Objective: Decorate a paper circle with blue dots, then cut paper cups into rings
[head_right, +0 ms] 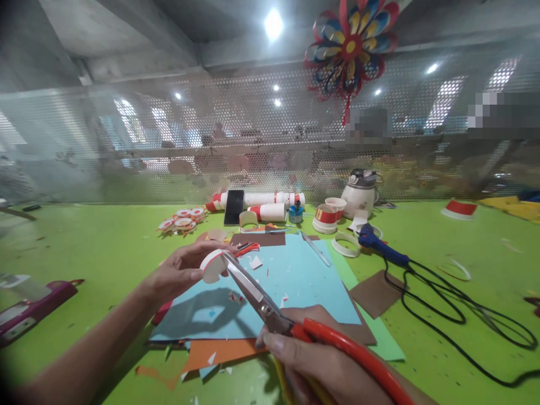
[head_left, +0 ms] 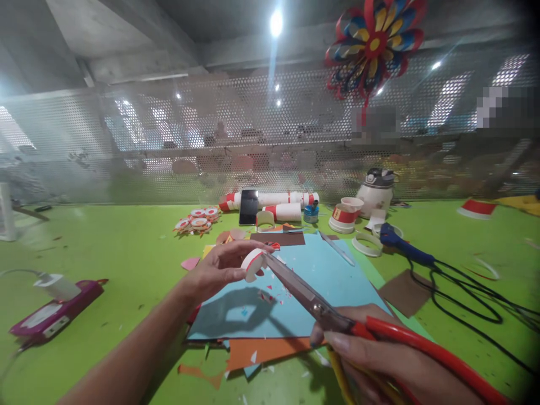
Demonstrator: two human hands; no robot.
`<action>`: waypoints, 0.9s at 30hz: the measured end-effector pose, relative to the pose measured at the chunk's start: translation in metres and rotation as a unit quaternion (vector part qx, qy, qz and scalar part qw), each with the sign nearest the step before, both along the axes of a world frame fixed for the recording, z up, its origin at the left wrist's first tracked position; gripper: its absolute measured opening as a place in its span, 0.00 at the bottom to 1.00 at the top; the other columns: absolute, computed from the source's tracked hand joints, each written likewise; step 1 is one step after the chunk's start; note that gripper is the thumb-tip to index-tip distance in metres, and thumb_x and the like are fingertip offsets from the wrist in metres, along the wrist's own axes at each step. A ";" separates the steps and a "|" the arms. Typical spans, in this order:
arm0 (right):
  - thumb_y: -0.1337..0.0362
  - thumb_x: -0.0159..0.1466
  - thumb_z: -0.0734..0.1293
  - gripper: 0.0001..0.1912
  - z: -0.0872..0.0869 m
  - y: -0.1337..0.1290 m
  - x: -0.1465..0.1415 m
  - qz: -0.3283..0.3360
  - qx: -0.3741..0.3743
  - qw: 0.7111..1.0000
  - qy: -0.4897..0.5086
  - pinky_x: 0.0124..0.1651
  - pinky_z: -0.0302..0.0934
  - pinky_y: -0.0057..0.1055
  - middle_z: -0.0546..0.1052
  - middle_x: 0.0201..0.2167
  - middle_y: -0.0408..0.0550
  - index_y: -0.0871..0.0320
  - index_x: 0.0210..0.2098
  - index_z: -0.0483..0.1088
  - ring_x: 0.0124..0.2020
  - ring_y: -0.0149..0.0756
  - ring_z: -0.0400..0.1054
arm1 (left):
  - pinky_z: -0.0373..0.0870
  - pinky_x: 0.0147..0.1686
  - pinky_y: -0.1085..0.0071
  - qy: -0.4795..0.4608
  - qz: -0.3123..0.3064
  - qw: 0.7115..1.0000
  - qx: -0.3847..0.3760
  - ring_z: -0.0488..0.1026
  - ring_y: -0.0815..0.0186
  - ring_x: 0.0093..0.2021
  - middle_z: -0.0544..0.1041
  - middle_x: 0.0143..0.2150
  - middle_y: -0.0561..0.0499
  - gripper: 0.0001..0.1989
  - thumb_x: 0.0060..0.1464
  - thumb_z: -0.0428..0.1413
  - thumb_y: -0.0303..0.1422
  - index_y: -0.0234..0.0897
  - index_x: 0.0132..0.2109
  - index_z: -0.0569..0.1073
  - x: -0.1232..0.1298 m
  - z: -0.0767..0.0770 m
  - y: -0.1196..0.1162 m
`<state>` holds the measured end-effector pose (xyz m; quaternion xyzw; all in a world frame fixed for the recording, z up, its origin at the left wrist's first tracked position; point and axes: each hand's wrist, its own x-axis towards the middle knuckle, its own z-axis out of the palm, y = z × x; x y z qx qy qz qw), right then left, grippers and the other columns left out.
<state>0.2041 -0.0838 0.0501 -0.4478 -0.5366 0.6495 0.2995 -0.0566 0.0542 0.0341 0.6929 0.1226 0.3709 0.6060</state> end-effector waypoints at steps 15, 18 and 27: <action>0.45 0.62 0.66 0.22 -0.012 -0.007 0.006 -0.044 0.019 0.997 -0.053 0.29 0.63 0.26 0.71 0.22 0.42 0.59 0.33 0.71 0.25 0.31 0.68 | 0.70 0.43 0.64 0.016 -0.002 1.000 -0.024 0.73 0.59 0.42 0.75 0.54 0.39 0.25 0.50 0.65 0.39 0.37 0.55 0.77 -0.004 0.000 0.001; 0.46 0.62 0.68 0.20 -0.016 -0.006 0.006 -0.050 -0.002 0.998 -0.027 0.35 0.67 0.29 0.74 0.27 0.45 0.59 0.36 0.73 0.31 0.34 0.71 | 0.69 0.43 0.64 0.019 -0.003 0.999 -0.027 0.73 0.59 0.41 0.74 0.54 0.39 0.25 0.50 0.65 0.39 0.36 0.55 0.77 -0.005 0.000 0.001; 0.49 0.63 0.67 0.18 -0.006 -0.004 0.009 -0.002 -0.028 1.000 0.005 0.40 0.69 0.30 0.74 0.25 0.45 0.59 0.33 0.75 0.31 0.34 0.74 | 0.70 0.44 0.65 0.018 -0.008 0.999 -0.042 0.73 0.58 0.43 0.76 0.51 0.40 0.25 0.49 0.65 0.39 0.37 0.55 0.77 -0.003 0.000 -0.001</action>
